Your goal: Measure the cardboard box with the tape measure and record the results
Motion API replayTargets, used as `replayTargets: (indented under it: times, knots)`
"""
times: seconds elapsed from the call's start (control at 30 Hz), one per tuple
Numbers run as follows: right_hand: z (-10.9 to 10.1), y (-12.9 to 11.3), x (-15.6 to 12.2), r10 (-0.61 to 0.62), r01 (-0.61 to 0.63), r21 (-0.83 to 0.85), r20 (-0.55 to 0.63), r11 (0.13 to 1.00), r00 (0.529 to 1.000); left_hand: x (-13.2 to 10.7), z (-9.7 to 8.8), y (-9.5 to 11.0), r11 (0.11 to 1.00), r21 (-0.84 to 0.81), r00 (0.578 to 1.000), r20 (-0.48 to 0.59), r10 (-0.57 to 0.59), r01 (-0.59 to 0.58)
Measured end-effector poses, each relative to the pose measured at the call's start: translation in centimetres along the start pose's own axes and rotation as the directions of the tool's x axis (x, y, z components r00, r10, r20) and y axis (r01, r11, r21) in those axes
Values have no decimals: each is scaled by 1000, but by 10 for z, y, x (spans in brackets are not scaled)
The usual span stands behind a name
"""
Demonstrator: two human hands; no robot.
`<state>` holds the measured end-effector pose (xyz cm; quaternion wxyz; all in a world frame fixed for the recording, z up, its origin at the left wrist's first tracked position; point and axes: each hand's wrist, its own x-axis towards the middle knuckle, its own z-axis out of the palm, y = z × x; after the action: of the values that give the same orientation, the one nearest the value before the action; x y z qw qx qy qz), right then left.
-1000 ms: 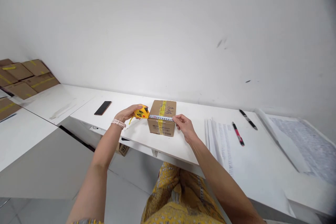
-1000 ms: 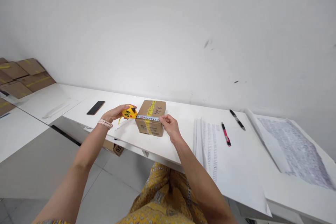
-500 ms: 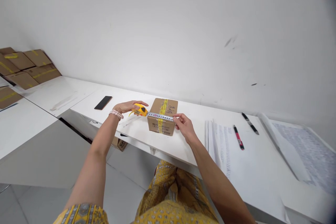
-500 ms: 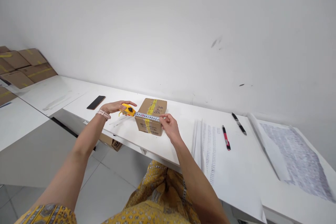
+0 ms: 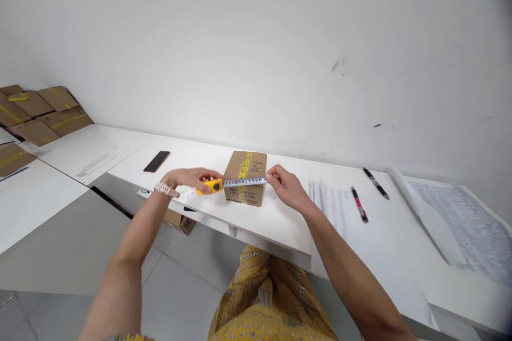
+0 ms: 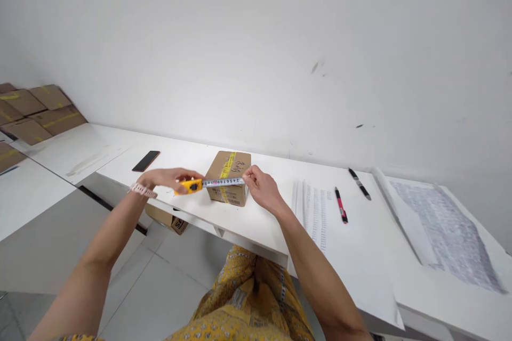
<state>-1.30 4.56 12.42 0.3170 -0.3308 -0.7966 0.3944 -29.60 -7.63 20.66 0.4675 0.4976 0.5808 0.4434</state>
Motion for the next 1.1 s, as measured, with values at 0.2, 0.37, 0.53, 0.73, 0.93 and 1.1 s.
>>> replayTargets:
  times: [0.2, 0.37, 0.53, 0.73, 0.93, 1.1]
  knots:
    - [-30, -37, -6, -183, 191, -8, 249, 982, 951, -65, 48, -56, 995, -81, 918, 397, -20, 57]
    - [-3, -12, 13, -173, 161, 182, 49, 970, 984, -85, 68, -116, 892, -447, 998, -12, 66, -64]
    - [31, 46, 23, 138, -98, 236, -161, 967, 977, -49, 65, -145, 862, -450, 907, -419, 28, -235]
    - [49, 59, 5, 160, -153, 189, -23, 970, 987, -13, 78, -145, 878, -435, 935, -352, 39, -200]
    - [36, 20, -22, 75, -66, 62, -150, 996, 986, -39, 79, -113, 913, -365, 956, -286, 74, -180]
    - [24, 1, -32, 32, -28, 21, -224, 999, 974, -59, 84, -95, 932, -333, 963, -265, 58, -147]
